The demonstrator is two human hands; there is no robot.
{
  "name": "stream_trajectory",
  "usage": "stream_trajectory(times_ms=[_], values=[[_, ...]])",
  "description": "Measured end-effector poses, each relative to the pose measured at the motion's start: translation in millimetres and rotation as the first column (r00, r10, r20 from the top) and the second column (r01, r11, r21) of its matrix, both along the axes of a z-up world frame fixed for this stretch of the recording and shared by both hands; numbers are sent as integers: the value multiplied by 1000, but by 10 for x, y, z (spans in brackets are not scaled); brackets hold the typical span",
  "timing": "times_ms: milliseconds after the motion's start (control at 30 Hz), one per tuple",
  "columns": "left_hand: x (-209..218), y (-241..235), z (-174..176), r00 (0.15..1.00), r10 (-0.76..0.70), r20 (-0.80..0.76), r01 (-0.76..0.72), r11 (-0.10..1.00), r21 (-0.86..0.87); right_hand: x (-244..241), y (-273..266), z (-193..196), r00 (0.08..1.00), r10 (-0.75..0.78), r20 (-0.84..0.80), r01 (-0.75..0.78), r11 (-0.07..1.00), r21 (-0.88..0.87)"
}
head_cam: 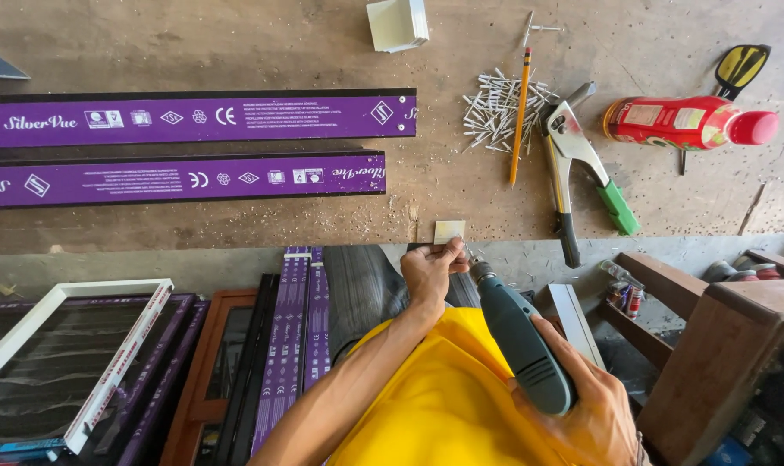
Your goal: Assembling metal frame components using a power drill, rivet gun, and rivets.
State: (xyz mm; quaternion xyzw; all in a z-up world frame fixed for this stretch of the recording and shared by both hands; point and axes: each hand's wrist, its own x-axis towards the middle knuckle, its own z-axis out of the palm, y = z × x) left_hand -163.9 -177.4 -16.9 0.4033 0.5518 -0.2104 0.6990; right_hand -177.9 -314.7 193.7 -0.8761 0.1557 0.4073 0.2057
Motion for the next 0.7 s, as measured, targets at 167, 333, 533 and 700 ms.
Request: stream_trajectory(times_ms=[167,333,533,700], values=[[5,-3,-11,1000,18,-11,-18,1000,-1,-36,-53,-34,992,100,80,-100,995,4],[4,53,49,997,-83,3,83,997,8,129,31,14,985,158,-69,-165,979,-121],[52,83,70,977,-208,-38,208,978,17,444,311,82,952,274,-138,-302,917,-262],[127,104,116,961,-264,-84,267,963,36,667,431,119,920,282,-273,-363,876,-317]])
